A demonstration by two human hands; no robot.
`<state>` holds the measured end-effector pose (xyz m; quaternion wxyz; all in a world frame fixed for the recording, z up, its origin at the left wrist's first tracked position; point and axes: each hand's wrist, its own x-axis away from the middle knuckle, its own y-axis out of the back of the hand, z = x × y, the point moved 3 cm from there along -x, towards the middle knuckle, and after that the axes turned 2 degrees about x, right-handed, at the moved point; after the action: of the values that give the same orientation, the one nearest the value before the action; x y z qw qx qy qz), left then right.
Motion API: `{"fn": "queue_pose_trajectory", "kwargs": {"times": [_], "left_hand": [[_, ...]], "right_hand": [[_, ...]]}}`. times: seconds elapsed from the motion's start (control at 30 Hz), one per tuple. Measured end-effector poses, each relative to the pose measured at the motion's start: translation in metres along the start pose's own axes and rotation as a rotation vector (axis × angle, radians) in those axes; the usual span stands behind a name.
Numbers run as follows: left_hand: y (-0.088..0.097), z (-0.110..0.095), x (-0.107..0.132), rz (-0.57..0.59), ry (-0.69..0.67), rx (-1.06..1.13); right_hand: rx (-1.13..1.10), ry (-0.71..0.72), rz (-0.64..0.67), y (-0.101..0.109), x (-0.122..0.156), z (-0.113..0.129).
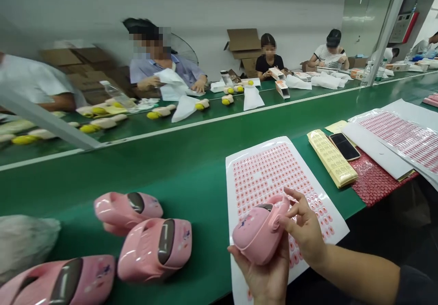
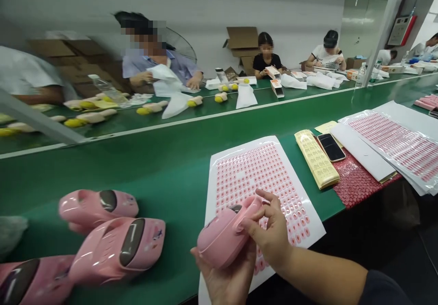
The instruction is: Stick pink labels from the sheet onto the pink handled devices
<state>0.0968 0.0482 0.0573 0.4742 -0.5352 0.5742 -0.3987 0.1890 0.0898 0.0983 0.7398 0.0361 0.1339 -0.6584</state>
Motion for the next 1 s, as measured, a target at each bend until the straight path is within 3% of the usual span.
{"fn": "queue_pose_trajectory", "kwargs": {"times": [0.2,0.37,0.63,0.8,0.9,1.0], "left_hand": [[-0.006,0.003,0.001,0.044,0.011,-0.064],[-0.004,0.007,0.000,-0.014,0.009,-0.137],[-0.011,0.010,0.000,0.035,0.006,-0.004],[0.002,0.011,0.006,-0.071,0.020,0.178],[0.006,0.012,0.007,-0.067,0.016,0.235],[0.007,0.012,0.005,-0.035,0.021,0.249]], "right_hand": [[-0.002,0.040,-0.018,-0.003,0.003,-0.001],[0.004,0.040,-0.065,-0.003,0.005,-0.007],[0.080,0.120,-0.132,-0.008,0.010,-0.009],[0.207,0.376,-0.160,-0.005,0.008,-0.004],[0.362,0.597,-0.086,0.001,0.005,-0.001],[0.511,0.647,-0.015,0.005,0.000,-0.002]]}}
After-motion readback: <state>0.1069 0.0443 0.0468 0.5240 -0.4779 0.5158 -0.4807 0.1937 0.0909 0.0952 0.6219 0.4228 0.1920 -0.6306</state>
